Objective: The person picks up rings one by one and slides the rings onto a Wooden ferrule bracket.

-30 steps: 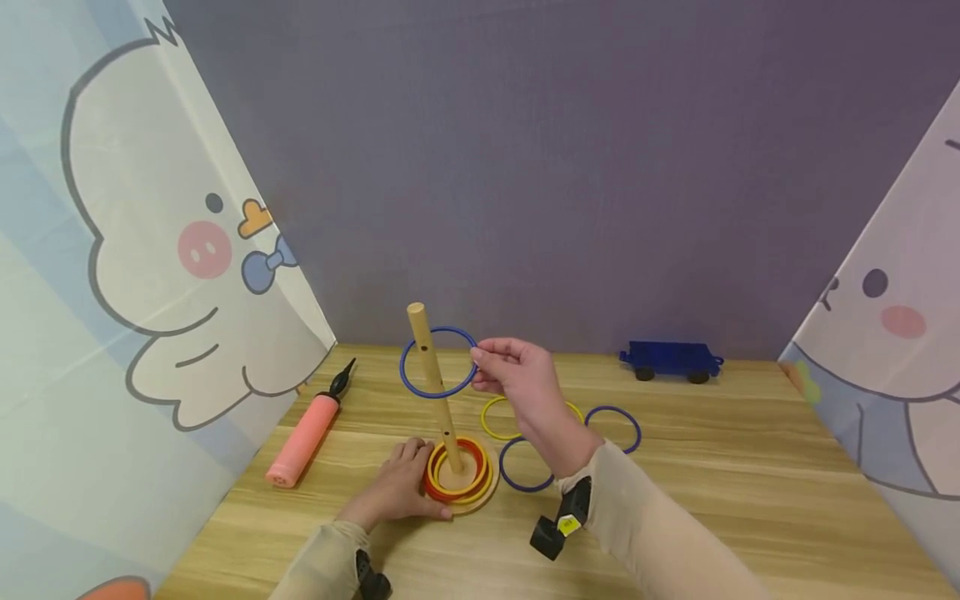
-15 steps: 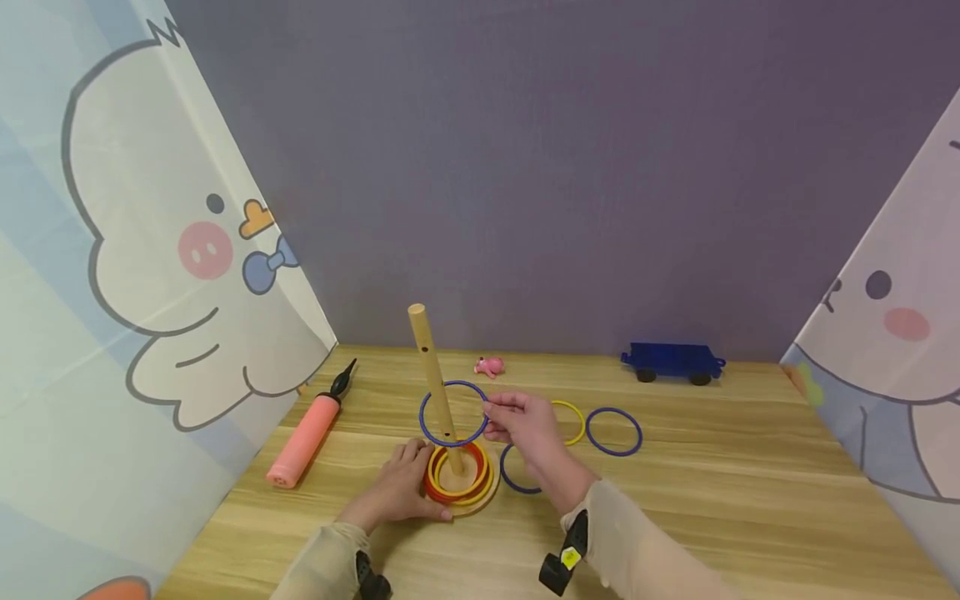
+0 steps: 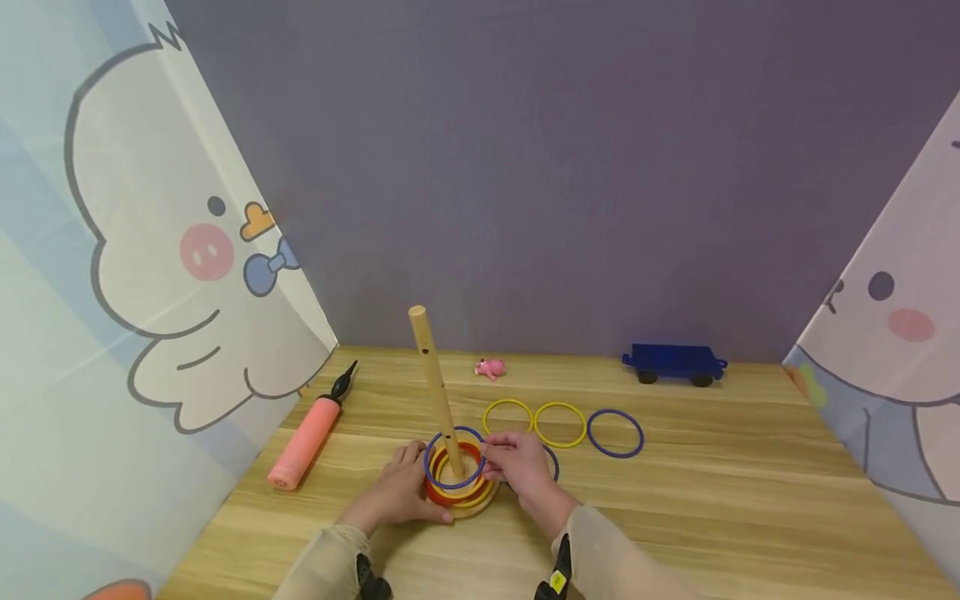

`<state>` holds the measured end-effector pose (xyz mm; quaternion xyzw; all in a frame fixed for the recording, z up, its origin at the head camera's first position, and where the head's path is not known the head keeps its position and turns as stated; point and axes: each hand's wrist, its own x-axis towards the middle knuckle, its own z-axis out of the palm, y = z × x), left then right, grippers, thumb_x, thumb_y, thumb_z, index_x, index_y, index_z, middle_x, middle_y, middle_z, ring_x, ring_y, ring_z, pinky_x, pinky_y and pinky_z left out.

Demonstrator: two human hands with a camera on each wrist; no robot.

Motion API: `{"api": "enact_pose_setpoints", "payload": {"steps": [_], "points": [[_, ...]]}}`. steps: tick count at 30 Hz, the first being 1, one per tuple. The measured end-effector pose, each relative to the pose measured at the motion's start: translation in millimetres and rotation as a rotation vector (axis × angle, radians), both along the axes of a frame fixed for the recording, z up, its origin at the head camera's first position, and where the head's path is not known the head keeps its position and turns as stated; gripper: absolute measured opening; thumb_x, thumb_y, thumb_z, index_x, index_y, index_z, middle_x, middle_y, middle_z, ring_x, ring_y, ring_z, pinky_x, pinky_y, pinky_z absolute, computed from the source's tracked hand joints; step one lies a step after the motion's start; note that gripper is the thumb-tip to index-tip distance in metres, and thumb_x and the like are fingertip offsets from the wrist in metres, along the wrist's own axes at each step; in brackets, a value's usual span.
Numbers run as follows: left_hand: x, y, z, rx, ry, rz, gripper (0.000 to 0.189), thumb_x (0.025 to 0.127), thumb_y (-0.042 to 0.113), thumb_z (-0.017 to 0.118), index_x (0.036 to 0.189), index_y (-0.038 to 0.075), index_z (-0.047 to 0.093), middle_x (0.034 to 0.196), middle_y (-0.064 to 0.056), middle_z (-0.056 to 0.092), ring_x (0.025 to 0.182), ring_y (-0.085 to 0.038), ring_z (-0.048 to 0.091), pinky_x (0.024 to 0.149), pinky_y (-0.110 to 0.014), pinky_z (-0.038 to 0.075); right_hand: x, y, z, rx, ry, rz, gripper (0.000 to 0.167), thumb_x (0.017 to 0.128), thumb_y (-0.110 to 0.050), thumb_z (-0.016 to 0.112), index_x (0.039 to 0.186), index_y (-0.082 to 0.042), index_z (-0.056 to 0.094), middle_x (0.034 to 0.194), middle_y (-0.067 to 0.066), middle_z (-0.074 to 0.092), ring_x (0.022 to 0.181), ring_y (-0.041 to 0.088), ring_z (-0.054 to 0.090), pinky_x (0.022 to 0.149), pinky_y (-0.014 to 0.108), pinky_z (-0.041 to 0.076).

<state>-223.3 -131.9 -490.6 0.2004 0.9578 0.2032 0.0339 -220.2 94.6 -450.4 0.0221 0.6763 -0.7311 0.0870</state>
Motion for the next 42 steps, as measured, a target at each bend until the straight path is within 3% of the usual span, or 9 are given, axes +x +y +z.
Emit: {"api": "enact_pose_setpoints", "payload": {"steps": [8,17,27,42], "points": [[1.2,0.4,-0.3,-0.001,0.001,0.003,0.115,0.059,0.069,0.081,0.141,-0.003,0.043,0.133,-0.015,0.041,0.121,-0.035,0.037,0.095,-0.057,0.036,-2.5,-3.7,-18.2,-0.022,0.009,0.01,0.022,0.09,0.0,0.066,0.106,0.015,0.064,0.073,0.013,0.066,0.056,0.014,0.063,0.056,0.028,0.054],[1.1,0.3,-1.1,-0.017,0.005,-0.008,0.116,0.06,0.07,0.08,0.143,-0.002,0.041,0.134,-0.015,0.04,0.122,-0.035,0.036,0.096,-0.057,0.037,-2.4,-4.7,-25.4,0.006,0.028,-0.041,0.015,0.088,0.001,0.069,0.094,0.014,0.063,0.065,0.009,0.064,0.052,0.015,0.062,0.051,0.029,0.054],[1.3,0.2,0.3,-0.002,-0.003,-0.007,0.116,0.06,0.069,0.081,0.142,-0.003,0.041,0.135,-0.017,0.04,0.123,-0.036,0.036,0.096,-0.057,0.035,-5.9,1.6,-31.0,0.085,0.056,-0.103,0.012,0.089,-0.001,0.069,0.09,0.01,0.065,0.066,0.011,0.064,0.051,0.016,0.06,0.05,0.031,0.053],[-0.7,-0.3,0.0,-0.023,0.009,-0.007,0.117,0.059,0.069,0.081,0.142,-0.004,0.041,0.135,-0.017,0.04,0.123,-0.036,0.036,0.096,-0.056,0.036,-13.3,54.2,-38.5,0.154,0.035,-0.191,0.009,0.089,0.002,0.067,0.092,0.01,0.064,0.078,0.018,0.067,0.055,0.02,0.059,0.05,0.03,0.051]]}}
